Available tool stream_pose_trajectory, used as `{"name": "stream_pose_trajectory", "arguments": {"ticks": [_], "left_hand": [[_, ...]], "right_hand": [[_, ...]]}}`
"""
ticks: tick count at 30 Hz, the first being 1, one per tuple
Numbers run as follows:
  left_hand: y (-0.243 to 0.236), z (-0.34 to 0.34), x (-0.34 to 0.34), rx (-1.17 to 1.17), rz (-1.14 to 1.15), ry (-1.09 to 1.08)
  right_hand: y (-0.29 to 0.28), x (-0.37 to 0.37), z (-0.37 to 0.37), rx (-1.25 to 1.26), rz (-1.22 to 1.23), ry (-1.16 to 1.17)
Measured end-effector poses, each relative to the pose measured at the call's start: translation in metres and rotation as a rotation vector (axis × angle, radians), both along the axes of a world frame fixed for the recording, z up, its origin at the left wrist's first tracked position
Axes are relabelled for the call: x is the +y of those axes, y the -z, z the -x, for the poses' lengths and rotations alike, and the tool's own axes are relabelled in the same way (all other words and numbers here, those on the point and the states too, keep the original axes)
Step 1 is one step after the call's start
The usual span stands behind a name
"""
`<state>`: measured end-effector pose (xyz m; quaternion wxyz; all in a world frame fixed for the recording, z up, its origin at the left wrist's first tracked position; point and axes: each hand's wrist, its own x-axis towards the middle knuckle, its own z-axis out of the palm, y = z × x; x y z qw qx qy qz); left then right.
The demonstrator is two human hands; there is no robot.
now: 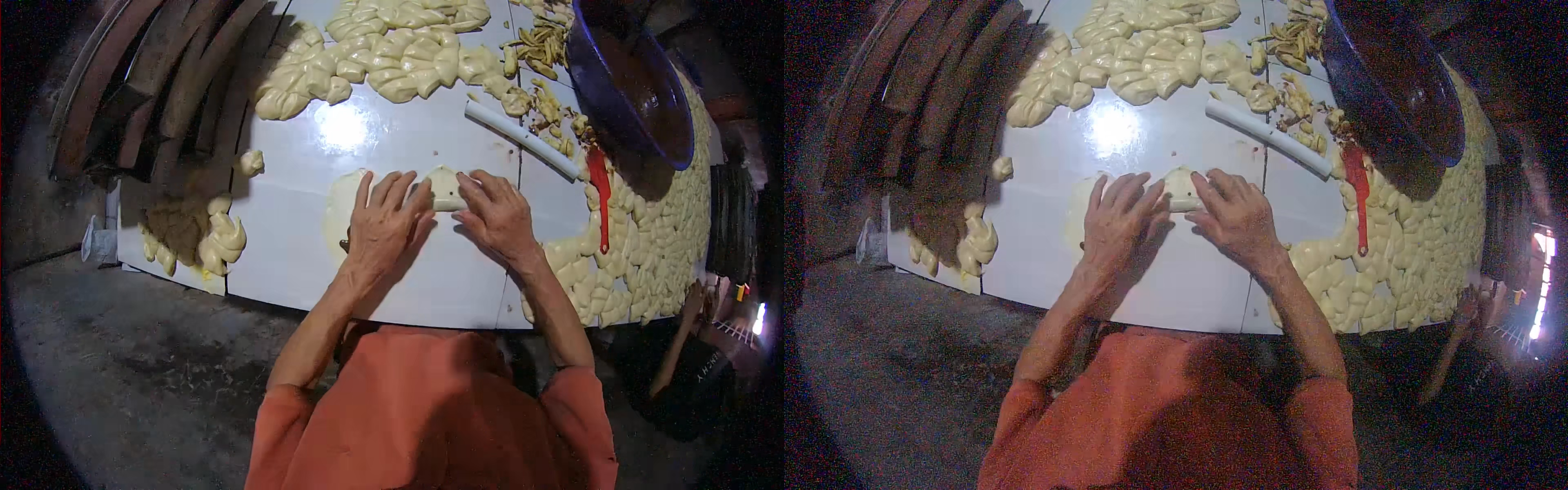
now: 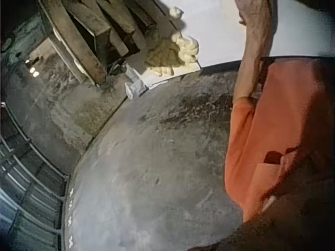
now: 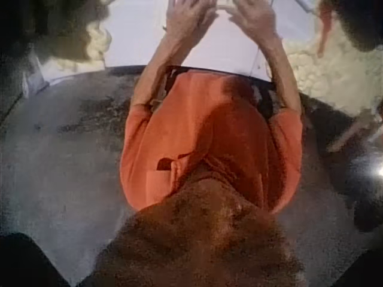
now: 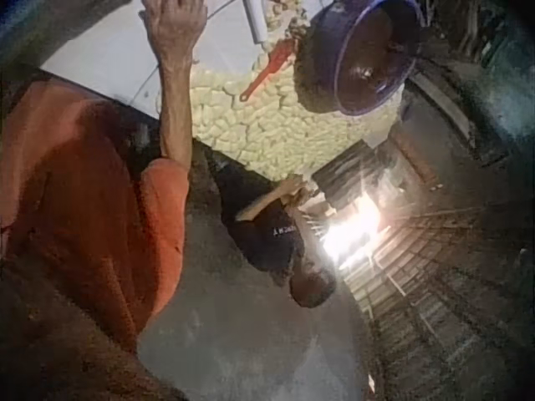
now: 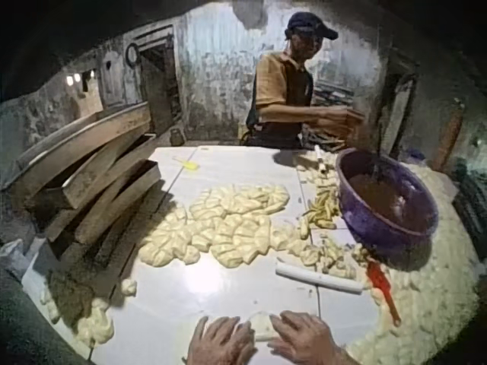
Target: The person uses a roller to flatten pieces of dough and then fills them with chocolate using a red scraper. The person rolls the filled dough by hand and places the finished rolls onto a metal tray.
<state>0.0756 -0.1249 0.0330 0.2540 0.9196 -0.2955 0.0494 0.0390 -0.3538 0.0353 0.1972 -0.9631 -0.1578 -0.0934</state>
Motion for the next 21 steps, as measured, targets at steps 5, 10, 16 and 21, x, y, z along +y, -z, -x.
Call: {"name": "stream_pose_trajectory", "arguments": {"ticks": [5, 10, 16, 21], "left_hand": [[0.003, -0.022, -0.016, 0.003, -0.231, 0.165], [-0.004, -0.026, -0.004, -0.003, -0.216, 0.116], [0.000, -0.033, 0.000, -0.042, 0.037, 0.224], [0.001, -0.031, -0.001, -0.106, 0.189, 0.052]], "right_hand": [[0.018, 0.002, -0.010, 0.025, 0.245, -0.048], [0.010, -0.011, -0.006, 0.031, 0.194, -0.039], [0.013, -0.014, -0.007, 0.009, -0.077, -0.076], [0.013, -0.016, -0.010, -0.066, -0.124, 0.010]]}}
